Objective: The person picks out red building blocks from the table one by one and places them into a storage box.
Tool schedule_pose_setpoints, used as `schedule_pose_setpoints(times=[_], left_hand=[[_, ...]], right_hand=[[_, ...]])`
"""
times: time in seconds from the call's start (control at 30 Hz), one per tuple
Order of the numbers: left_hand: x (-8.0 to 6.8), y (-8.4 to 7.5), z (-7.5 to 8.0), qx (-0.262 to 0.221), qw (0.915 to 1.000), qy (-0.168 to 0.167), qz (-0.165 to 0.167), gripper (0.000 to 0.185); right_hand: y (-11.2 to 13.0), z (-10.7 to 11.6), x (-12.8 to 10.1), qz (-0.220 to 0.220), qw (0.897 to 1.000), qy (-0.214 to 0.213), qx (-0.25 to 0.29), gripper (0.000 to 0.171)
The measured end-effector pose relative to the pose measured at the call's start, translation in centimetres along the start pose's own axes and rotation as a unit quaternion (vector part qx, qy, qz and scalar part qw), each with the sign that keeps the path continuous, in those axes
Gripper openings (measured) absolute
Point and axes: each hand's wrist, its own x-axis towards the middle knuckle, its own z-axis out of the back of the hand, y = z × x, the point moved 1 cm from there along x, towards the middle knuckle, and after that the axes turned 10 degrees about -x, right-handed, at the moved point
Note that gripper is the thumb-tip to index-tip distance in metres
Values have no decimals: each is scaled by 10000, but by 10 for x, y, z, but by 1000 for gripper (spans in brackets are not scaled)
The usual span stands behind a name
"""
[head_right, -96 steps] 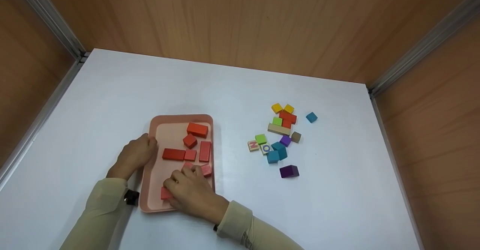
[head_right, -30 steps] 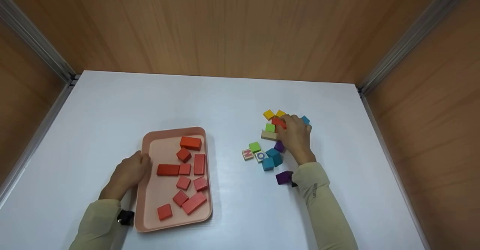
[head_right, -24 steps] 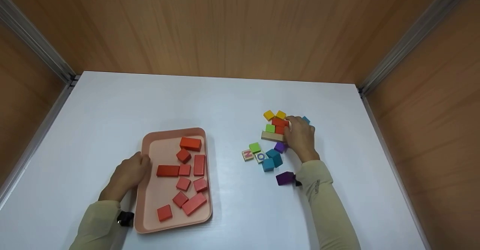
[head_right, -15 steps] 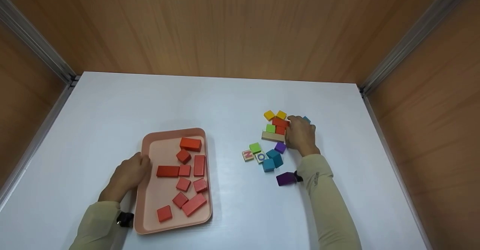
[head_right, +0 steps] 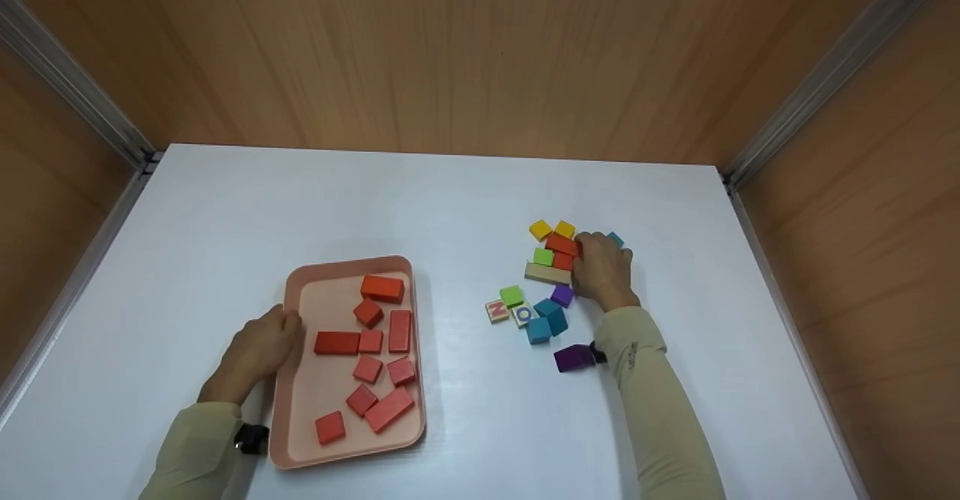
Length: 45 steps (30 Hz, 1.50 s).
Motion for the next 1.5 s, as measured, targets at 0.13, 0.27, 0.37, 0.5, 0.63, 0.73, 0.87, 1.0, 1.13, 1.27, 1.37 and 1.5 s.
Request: schedule_pose_setpoints(times=[0.13, 0.27, 0.37, 0.5, 0.63, 0.73, 0.87, 1.0, 1.13, 1.27, 1.37, 1.5], left_hand=[[0, 0, 1, 24, 10000, -56, -51, 42], [0, -1, 1, 4, 9999, -64, -77, 42], [-1, -1, 1, -33, 10000, -44, -62, 42], [0, -1, 2, -39, 10000, -21, 15, 42], [1, -1, 3, -2, 10000, 11, 9, 42], [2, -1, 2, 20, 10000, 18, -47, 43], [2, -1, 0, 14, 10000, -20, -72, 43], [2, -2, -1, -24, 9999, -77, -114, 43], [2, -4, -2, 4, 9998, -113, -133, 43], [3, -6, -3, 53, 9998, -133, -105, 42], [4, -7, -4, 57, 9999, -122, -57, 43], [4, -9, -7, 38, 9999, -132, -56, 43]], right_hand=[[3, 4, -1, -44, 9999, -116, 8, 42], [10, 9, -3, -117, 9998, -180, 31, 44], [19, 11, -5, -78, 9996, -270, 51, 46], [42, 11, -9, 240, 9985, -473, 95, 45], [72, 10, -15, 619, 9961, -603, 199, 43], [95, 9, -18, 924, 9932, -671, 206, 43], [125, 7, -20, 1330, 9885, -691, 214, 43], [152, 5, -23, 1703, 9817, -810, 251, 41], [179, 3, -26, 2116, 9720, -1000, 205, 37], [204, 0, -30, 2447, 9625, -1158, 187, 35], [222, -1, -32, 2646, 9565, -1215, 175, 35], [242, -3, -35, 2897, 9491, -1226, 154, 34]])
